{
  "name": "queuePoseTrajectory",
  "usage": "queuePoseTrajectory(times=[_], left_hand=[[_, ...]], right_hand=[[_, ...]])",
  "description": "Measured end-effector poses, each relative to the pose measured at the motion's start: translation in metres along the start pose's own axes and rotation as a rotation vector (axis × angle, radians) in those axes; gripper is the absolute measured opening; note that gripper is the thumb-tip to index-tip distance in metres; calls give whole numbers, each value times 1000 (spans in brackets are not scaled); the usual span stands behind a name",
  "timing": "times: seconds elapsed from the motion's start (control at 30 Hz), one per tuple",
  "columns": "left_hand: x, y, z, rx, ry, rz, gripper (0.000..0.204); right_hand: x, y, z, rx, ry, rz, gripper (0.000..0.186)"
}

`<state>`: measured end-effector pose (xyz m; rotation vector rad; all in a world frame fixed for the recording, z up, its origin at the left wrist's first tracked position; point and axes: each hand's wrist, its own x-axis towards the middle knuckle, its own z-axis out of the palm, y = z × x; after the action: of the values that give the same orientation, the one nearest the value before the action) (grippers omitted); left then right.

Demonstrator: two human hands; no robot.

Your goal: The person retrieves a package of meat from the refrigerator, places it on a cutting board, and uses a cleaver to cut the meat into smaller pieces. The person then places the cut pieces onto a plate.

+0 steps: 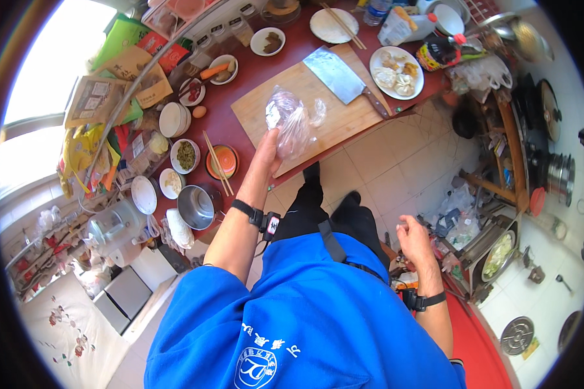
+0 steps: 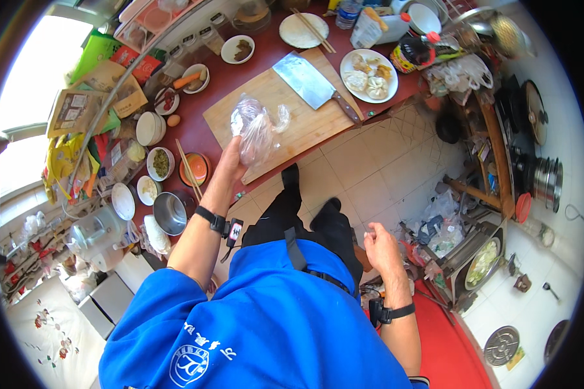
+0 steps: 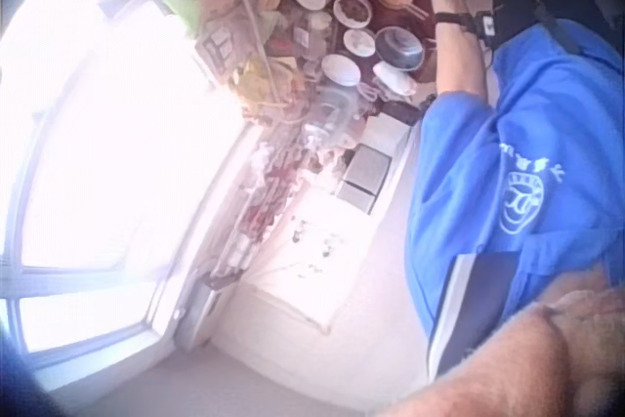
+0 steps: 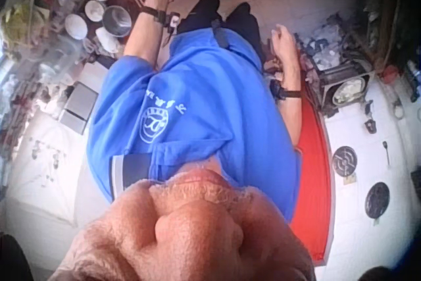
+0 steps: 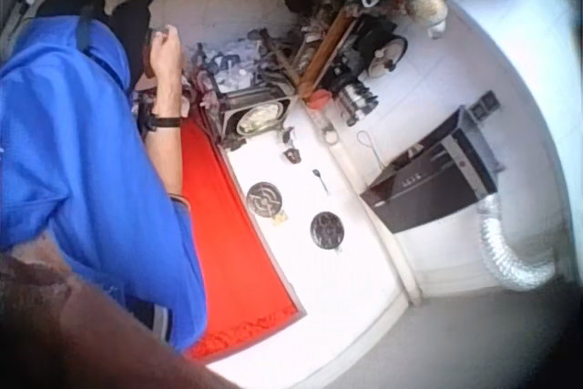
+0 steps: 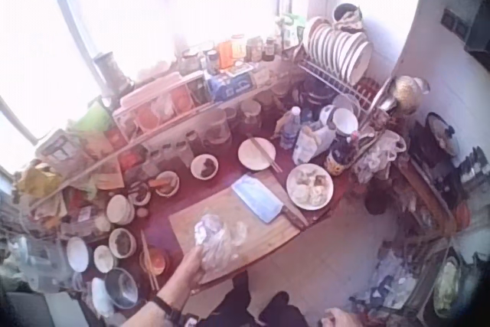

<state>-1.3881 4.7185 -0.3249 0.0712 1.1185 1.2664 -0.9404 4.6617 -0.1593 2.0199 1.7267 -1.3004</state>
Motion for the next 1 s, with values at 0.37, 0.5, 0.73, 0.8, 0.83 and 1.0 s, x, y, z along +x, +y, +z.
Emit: queuePoseTrajectory(times=[0.37,0.5,0.73,0.8,0.83,1.0], left_hand=[[20,-27,-45,-164,135,-119,57],[9,-19,-33,75,337,-78,63],[-8,-40,-36,623,635,46,62],[-7,-46,-39,715,657,75,53],[-7,-47,-41,736,639,107,53],[-10,-42,-51,734,582,144,55]], right_hand=[[96,-92,-7,-283,-225,-278,37],[142,-137,-1,-376,-328,-467,33],[228,-201,33,-461,-354,-718,36],[242,-210,47,-462,-290,-757,38],[247,-214,57,-434,-243,-798,40],[254,-223,98,-408,-125,-869,43]])
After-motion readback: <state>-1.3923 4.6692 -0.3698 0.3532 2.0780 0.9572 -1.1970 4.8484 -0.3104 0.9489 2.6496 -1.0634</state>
